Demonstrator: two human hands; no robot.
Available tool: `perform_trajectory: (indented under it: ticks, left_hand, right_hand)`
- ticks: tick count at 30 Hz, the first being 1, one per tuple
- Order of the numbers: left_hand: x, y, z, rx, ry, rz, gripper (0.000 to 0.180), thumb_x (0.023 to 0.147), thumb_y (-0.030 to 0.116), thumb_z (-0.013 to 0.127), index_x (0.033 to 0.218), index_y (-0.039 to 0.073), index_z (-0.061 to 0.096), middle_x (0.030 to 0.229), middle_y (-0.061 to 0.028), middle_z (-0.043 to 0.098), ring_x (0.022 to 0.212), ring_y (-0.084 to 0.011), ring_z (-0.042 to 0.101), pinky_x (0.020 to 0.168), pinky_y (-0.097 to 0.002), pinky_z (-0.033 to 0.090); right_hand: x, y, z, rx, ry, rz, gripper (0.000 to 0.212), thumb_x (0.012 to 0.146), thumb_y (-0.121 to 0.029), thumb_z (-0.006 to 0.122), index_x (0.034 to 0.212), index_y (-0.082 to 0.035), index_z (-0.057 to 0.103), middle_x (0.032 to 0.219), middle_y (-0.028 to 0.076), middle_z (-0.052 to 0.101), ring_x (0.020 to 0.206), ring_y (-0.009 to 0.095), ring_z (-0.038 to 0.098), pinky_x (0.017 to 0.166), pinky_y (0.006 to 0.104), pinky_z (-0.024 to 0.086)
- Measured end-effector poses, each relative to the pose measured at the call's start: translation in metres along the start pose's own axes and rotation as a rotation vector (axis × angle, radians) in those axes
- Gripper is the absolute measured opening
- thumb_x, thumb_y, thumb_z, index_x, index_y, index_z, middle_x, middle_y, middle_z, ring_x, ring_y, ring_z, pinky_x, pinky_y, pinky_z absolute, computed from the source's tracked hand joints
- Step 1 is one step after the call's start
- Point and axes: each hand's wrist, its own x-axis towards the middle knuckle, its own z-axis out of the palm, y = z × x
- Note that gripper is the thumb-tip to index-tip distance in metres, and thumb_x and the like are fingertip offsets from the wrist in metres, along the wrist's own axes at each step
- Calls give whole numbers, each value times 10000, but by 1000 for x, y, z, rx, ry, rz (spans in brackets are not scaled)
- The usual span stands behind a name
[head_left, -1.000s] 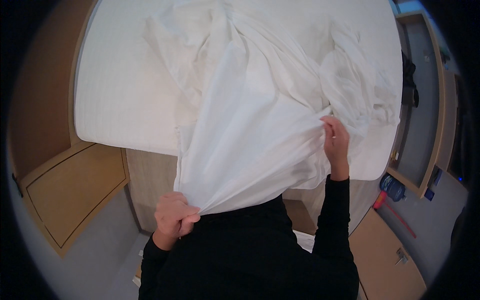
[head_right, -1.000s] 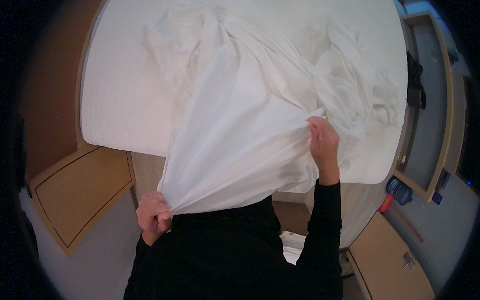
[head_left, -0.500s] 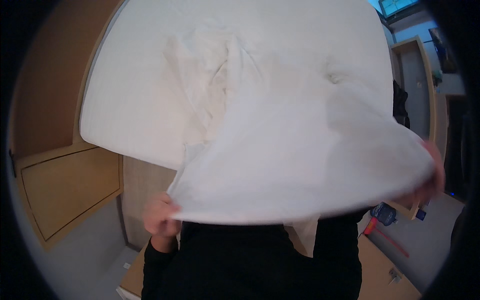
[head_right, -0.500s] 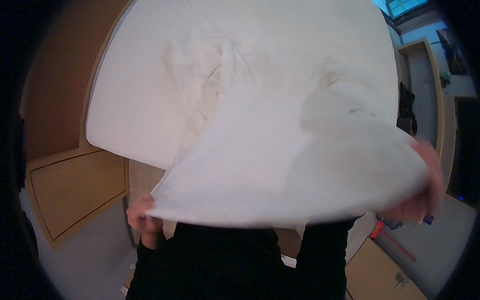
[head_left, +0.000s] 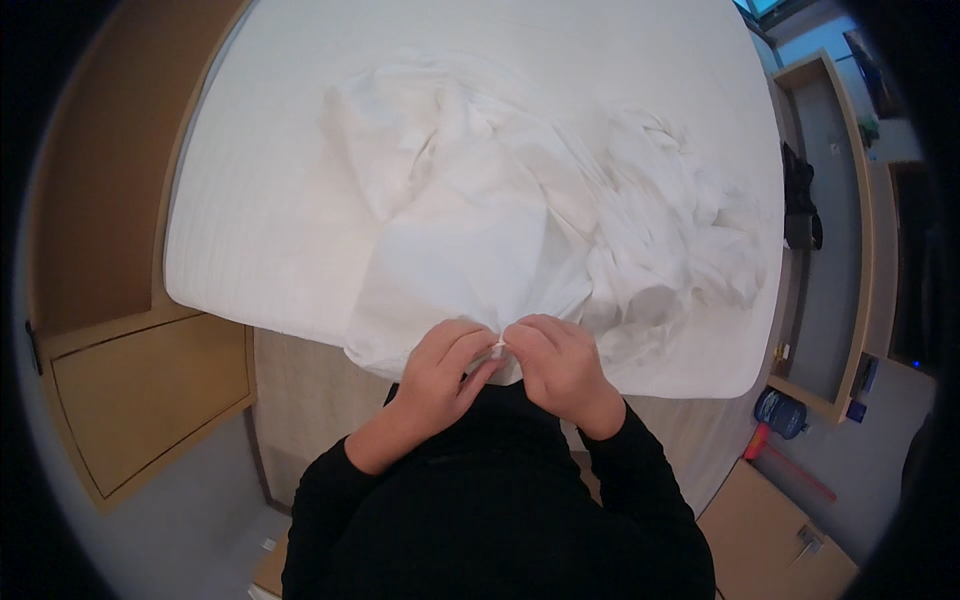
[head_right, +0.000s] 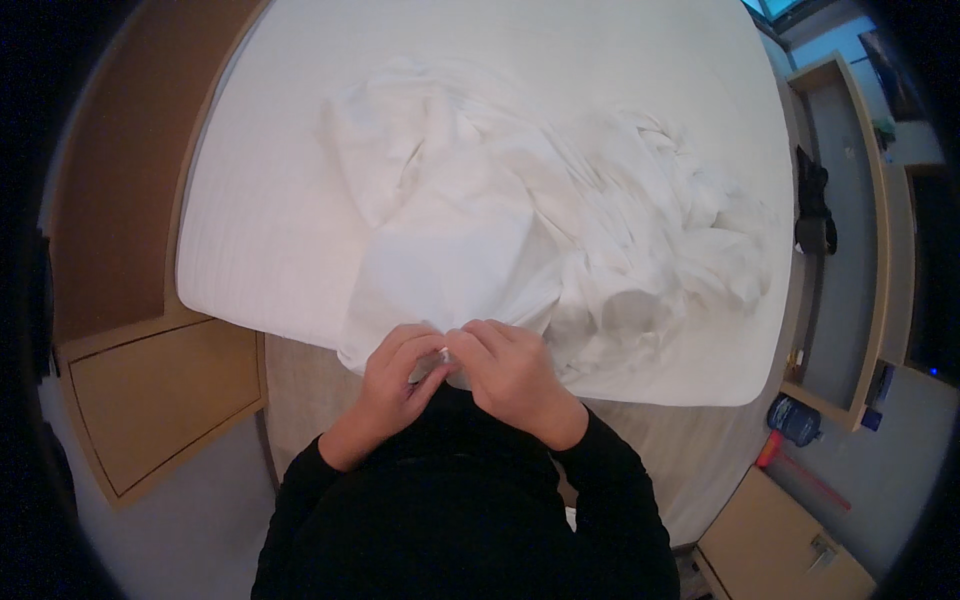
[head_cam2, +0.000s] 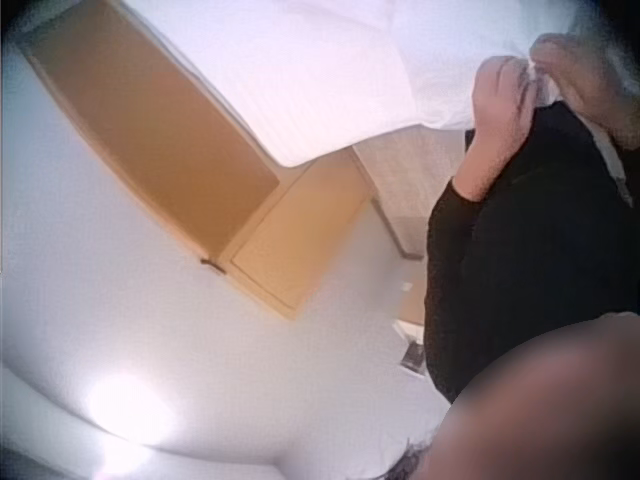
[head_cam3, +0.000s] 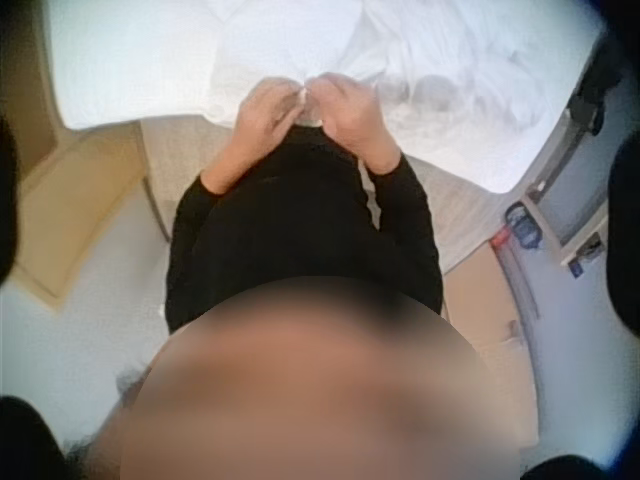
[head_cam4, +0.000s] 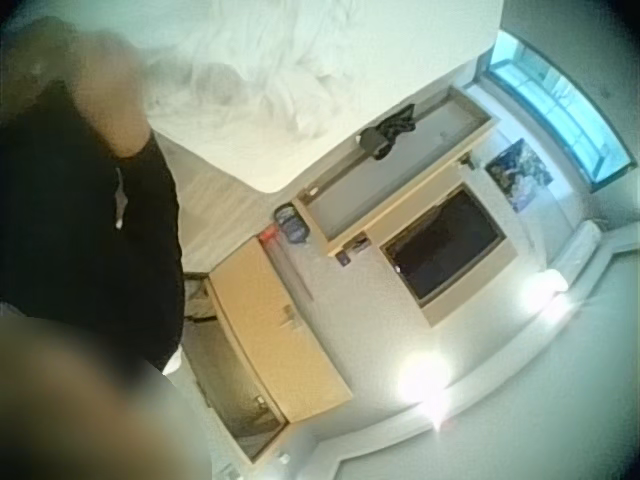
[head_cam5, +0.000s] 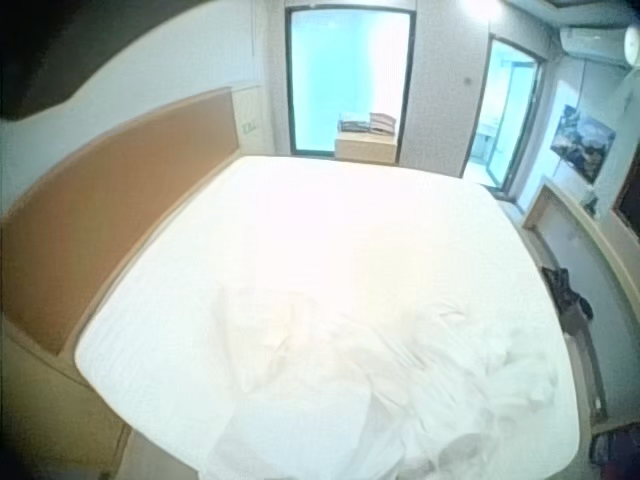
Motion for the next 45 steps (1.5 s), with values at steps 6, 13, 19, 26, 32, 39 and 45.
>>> perform_trajectory:
  ticks: [6, 13, 19, 26, 32, 39, 45]
  left_hand:
    - [15, 8, 22, -181, -111, -142, 170, 809, -30, 640, 959, -5, 564, 880, -149, 563, 716, -299, 576, 610, -343, 478]
    - [14, 7, 34, -41, -176, -230, 147, 837, 67, 669, 949, 15, 590, 736, -135, 597, 535, -275, 558, 494, -323, 443]
    - [6, -2, 22, 129, -38, -173, 112, 832, 93, 691, 913, 22, 661, 601, -100, 592, 476, -252, 551, 470, -309, 439]
    - [-6, -10, -5, 40, 166, -370, 103, 856, 65, 661, 940, 11, 684, 697, -96, 652, 589, -141, 599, 583, -257, 475]
    - [-2, -20, -35, -195, 522, -407, 148, 918, 98, 587, 996, -16, 641, 935, -79, 648, 855, -123, 579, 788, -269, 468]
    - [-11, -18, -33, -285, 494, -519, 158, 921, 112, 594, 978, -30, 636, 890, -57, 638, 802, -108, 560, 749, -238, 447]
    - [-27, -19, -33, -138, 332, -338, 126, 848, 70, 676, 930, -24, 665, 766, -51, 660, 662, -100, 568, 626, -233, 442]
  right_hand:
    - [-15, 15, -19, 224, -50, 141, 123, 804, -66, 639, 913, -28, 597, 760, 118, 607, 683, 293, 596, 556, 362, 470]
    - [14, 137, -17, -890, 93, 418, 403, 781, -283, 705, 1086, -44, 593, 1205, 158, 534, 1054, 386, 527, 827, 553, 431]
    - [-4, 211, -12, -952, -221, 946, 633, 811, -277, 649, 1358, -51, 425, 1285, 190, 509, 1155, 420, 509, 918, 555, 422]
    - [-88, 235, -119, -709, 621, 770, 466, 816, -154, 617, 1223, 53, 524, 1136, 234, 615, 1046, 312, 602, 919, 392, 459]
    - [-173, 146, -214, -156, 1671, 555, 258, 875, -181, 590, 1000, 41, 631, 998, 127, 670, 847, 243, 643, 727, 355, 522]
    - [-287, 179, -159, -436, 1031, 1288, 323, 858, -123, 609, 1150, 13, 581, 1087, 131, 623, 944, 245, 610, 814, 365, 494]
    - [-211, 166, -67, -523, 669, 842, 445, 781, -20, 659, 1211, -17, 545, 1185, 157, 570, 1066, 302, 558, 901, 383, 452]
